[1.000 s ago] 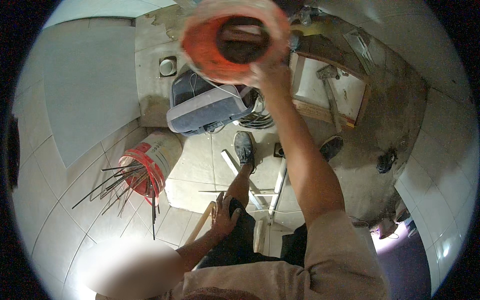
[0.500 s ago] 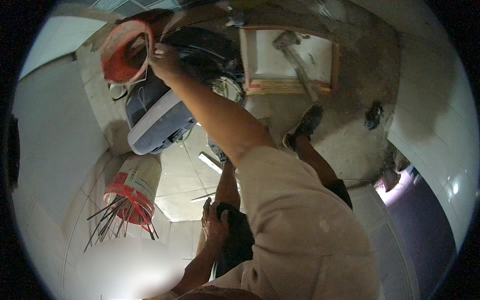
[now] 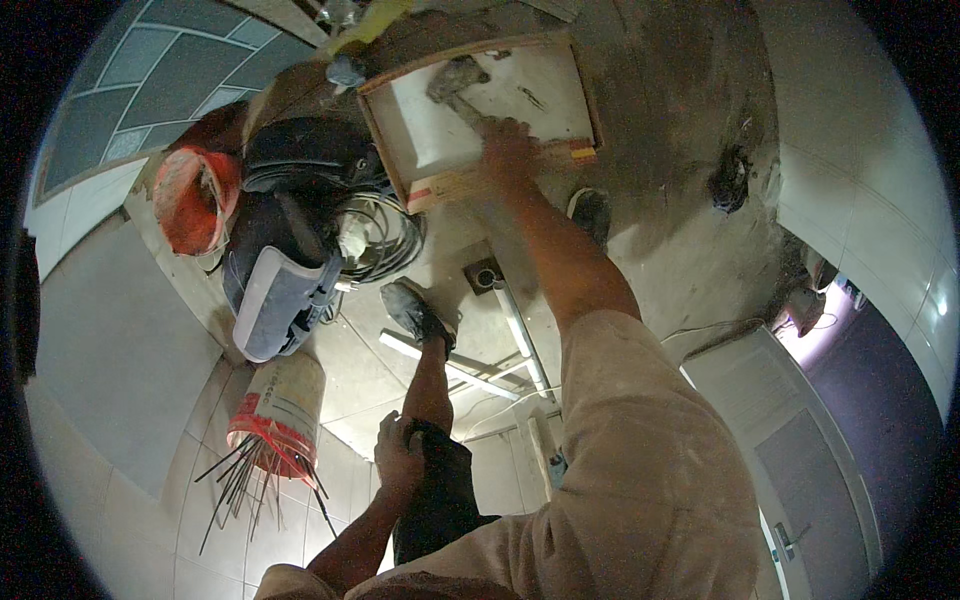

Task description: The person wipes the concrete floor using a dark cloth and scrapes debris using a hand tool.

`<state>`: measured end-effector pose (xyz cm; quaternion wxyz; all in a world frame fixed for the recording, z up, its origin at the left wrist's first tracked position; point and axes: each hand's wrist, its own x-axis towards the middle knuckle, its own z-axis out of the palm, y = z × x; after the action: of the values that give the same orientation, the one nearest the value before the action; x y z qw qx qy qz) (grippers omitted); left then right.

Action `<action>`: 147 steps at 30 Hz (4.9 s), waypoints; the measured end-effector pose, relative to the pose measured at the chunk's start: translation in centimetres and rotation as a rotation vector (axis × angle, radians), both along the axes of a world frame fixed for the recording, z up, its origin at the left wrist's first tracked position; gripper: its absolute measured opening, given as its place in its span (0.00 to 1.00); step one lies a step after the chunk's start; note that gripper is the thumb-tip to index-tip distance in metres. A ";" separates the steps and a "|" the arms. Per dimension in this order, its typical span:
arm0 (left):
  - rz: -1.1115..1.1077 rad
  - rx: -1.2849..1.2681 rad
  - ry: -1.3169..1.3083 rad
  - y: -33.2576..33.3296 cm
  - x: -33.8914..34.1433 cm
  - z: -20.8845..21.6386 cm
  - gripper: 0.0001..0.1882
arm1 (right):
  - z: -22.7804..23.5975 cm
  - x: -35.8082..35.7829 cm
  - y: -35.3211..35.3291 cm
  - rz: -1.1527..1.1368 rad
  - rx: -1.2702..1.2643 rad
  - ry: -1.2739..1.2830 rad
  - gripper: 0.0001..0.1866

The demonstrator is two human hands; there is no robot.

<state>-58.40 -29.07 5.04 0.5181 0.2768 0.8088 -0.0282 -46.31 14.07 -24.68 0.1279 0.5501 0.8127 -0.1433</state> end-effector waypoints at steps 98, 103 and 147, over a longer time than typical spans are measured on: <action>-0.752 0.033 -0.499 44.5 32.5 -3.0 0.16 | -1.7 27.2 18.2 -0.454 0.120 0.437 0.24; -0.933 -0.013 -0.479 47.5 31.7 -2.3 0.18 | -6.6 16.9 21.3 -0.054 0.067 0.537 0.20; -0.600 -0.107 -0.753 71.1 45.5 -6.4 0.25 | -4.4 21.9 55.1 -0.158 0.146 0.657 0.25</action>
<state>-12.89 42.03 -1.36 0.7572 0.4618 0.4472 -0.1159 -24.41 69.18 -29.10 -0.1921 0.5436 0.7733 -0.2637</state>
